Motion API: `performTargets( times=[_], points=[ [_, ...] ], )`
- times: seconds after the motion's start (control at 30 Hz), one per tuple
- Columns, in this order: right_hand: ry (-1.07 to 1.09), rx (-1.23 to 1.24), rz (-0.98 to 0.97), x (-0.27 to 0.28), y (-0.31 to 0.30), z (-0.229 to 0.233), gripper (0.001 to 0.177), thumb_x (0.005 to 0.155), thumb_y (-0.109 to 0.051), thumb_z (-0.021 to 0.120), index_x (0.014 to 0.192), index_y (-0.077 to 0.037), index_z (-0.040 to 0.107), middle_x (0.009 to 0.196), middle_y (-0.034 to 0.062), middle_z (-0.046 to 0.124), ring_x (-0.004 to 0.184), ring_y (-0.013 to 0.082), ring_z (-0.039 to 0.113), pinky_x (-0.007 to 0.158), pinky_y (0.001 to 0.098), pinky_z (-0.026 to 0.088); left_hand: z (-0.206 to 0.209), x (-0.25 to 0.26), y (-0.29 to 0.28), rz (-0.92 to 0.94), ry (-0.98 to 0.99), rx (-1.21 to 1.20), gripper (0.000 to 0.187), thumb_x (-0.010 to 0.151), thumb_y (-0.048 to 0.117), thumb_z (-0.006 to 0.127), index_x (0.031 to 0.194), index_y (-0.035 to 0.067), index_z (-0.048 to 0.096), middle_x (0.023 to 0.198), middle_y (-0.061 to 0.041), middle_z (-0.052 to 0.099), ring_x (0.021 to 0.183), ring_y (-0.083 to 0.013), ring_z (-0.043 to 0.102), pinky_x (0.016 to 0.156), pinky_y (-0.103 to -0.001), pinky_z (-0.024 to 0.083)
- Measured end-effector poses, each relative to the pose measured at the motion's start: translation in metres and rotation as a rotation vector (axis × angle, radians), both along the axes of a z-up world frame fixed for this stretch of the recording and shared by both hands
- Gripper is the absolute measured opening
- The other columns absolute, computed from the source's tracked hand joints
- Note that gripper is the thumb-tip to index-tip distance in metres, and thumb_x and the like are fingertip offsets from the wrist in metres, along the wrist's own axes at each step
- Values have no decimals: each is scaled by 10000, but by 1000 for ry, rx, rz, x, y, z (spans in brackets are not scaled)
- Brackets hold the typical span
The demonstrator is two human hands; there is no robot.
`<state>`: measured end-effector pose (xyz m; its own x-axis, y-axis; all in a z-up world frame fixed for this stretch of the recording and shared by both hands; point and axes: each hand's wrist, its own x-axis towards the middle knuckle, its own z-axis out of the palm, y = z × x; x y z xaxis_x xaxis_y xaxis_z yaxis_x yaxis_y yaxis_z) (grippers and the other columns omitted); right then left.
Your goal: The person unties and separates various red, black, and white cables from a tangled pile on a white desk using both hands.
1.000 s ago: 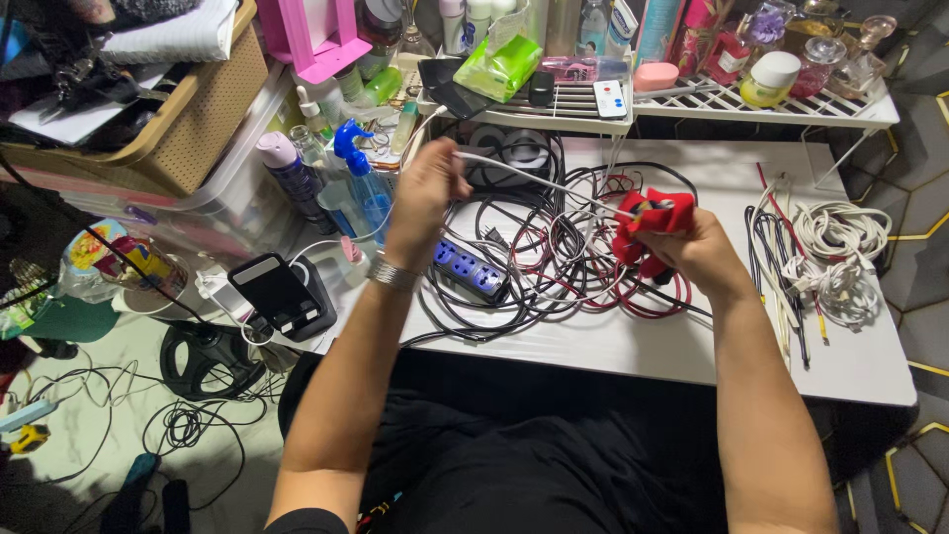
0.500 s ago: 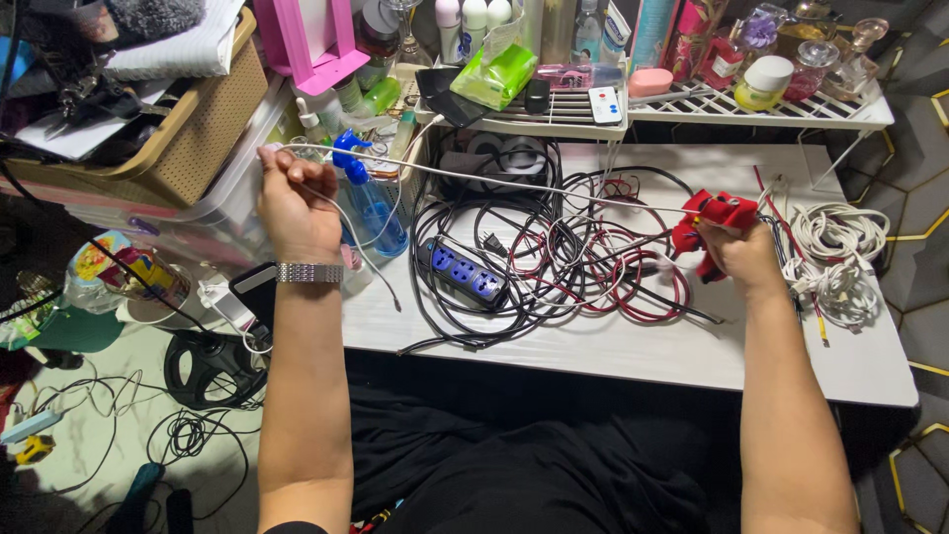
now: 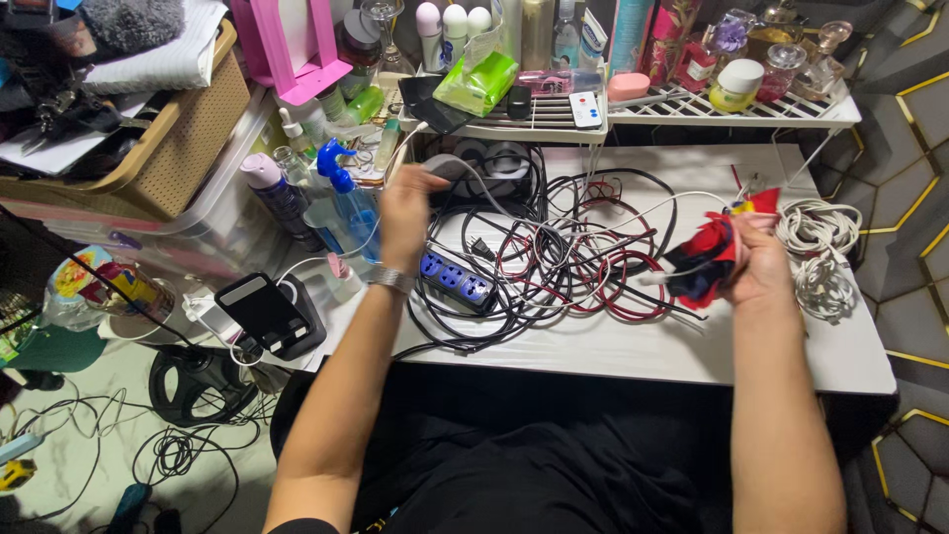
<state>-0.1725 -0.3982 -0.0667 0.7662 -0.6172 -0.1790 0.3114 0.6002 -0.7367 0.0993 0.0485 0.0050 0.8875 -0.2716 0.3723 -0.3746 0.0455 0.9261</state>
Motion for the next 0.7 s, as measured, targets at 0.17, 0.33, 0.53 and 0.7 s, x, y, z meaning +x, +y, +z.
performTargets(
  times=[0.17, 0.33, 0.53, 0.7],
  points=[
    [-86, 65, -1, 30, 64, 18, 65, 1077, -152, 606, 1117, -107, 631, 1012, 14, 735, 950, 167, 710, 903, 352, 600, -17, -52, -70, -34, -420, 362, 237, 986, 296, 667, 1018, 69, 726, 954, -97, 723, 851, -232, 669, 773, -378, 529],
    [-53, 105, 33, 38, 121, 54, 249, 1086, -261, 530, 1146, -82, 691, 1017, 0, 743, 941, 153, 709, 881, 357, 593, -21, -102, -93, 108, -671, 684, 366, 809, 253, 737, 1134, 87, 704, 1152, -205, 636, 1081, -365, 571, 918, -499, 453],
    [-279, 355, -4, 55, 123, 39, 212, 1104, -196, 478, 1175, -77, 640, 1092, 71, 743, 1020, 222, 728, 980, 412, 595, 3, -155, -89, -37, -541, 285, 465, 1018, 198, 633, 1428, 54, 466, 1446, -230, 452, 1324, -393, 481, 1143, -499, 412],
    [-328, 401, 36, 62, 120, 20, 288, 1113, -185, 458, 1251, -23, 653, 1103, 100, 737, 1033, 245, 719, 999, 424, 588, 5, -160, -85, -76, -715, 371, 224, 971, 238, 697, 1153, 115, 657, 1478, -210, 435, 1408, -420, 402, 1178, -519, 372]
  ],
)
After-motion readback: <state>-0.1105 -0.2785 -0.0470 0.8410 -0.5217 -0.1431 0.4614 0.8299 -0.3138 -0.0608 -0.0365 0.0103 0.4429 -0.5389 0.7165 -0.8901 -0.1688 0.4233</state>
